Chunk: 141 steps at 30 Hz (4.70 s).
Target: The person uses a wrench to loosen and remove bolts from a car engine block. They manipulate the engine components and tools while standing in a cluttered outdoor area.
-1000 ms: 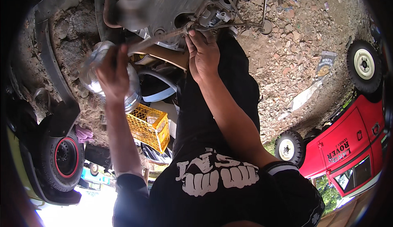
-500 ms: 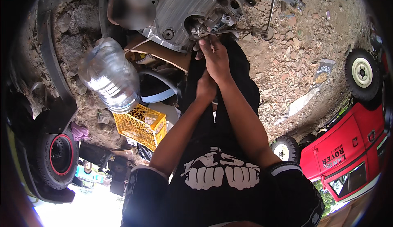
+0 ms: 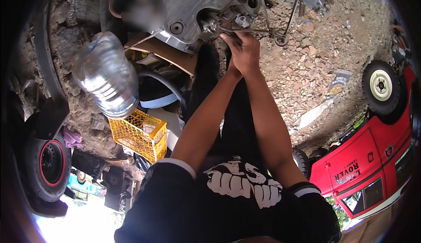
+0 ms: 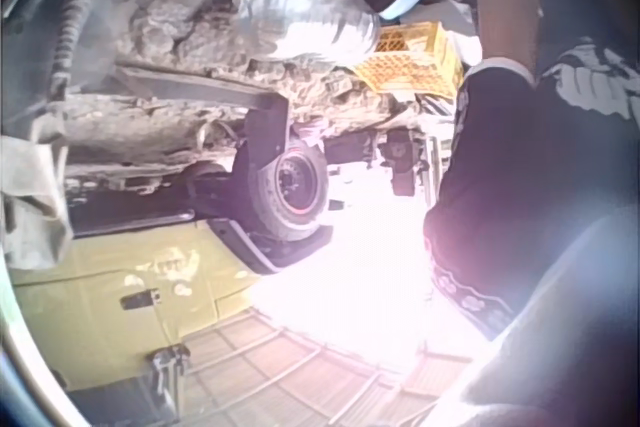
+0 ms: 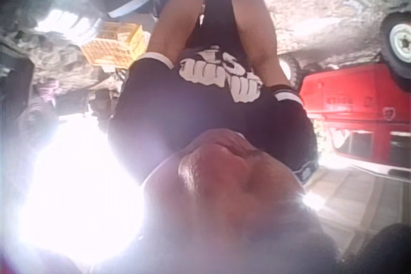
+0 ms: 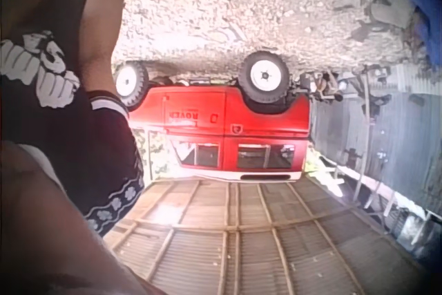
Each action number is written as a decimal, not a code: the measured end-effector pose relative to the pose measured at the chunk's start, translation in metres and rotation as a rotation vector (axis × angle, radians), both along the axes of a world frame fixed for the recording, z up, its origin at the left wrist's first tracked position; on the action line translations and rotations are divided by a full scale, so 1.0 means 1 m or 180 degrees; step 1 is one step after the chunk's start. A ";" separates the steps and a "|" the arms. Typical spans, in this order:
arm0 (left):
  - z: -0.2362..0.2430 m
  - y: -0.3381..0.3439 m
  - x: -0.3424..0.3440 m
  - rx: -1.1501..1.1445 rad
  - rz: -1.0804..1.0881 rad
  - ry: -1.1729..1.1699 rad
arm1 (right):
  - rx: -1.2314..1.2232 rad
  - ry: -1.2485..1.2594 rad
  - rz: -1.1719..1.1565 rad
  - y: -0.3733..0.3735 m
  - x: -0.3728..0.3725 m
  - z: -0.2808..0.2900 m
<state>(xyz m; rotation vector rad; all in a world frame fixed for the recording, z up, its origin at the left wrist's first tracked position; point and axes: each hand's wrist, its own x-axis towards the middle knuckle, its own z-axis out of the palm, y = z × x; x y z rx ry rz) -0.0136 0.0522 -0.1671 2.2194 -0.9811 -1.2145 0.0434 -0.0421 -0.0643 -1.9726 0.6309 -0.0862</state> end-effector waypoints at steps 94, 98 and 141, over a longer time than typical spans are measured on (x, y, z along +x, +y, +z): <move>0.170 -0.023 0.157 -0.3550 0.6573 0.5986 | 0.2425 0.0471 -0.1016 -0.068 -0.105 0.044; 0.166 -0.034 0.160 -0.3183 0.6545 0.5777 | 0.2505 0.0654 -0.1350 -0.070 -0.119 0.046; 0.173 -0.071 0.151 -0.2348 0.7698 0.3327 | 0.3906 0.1979 -0.0336 -0.174 0.092 -0.019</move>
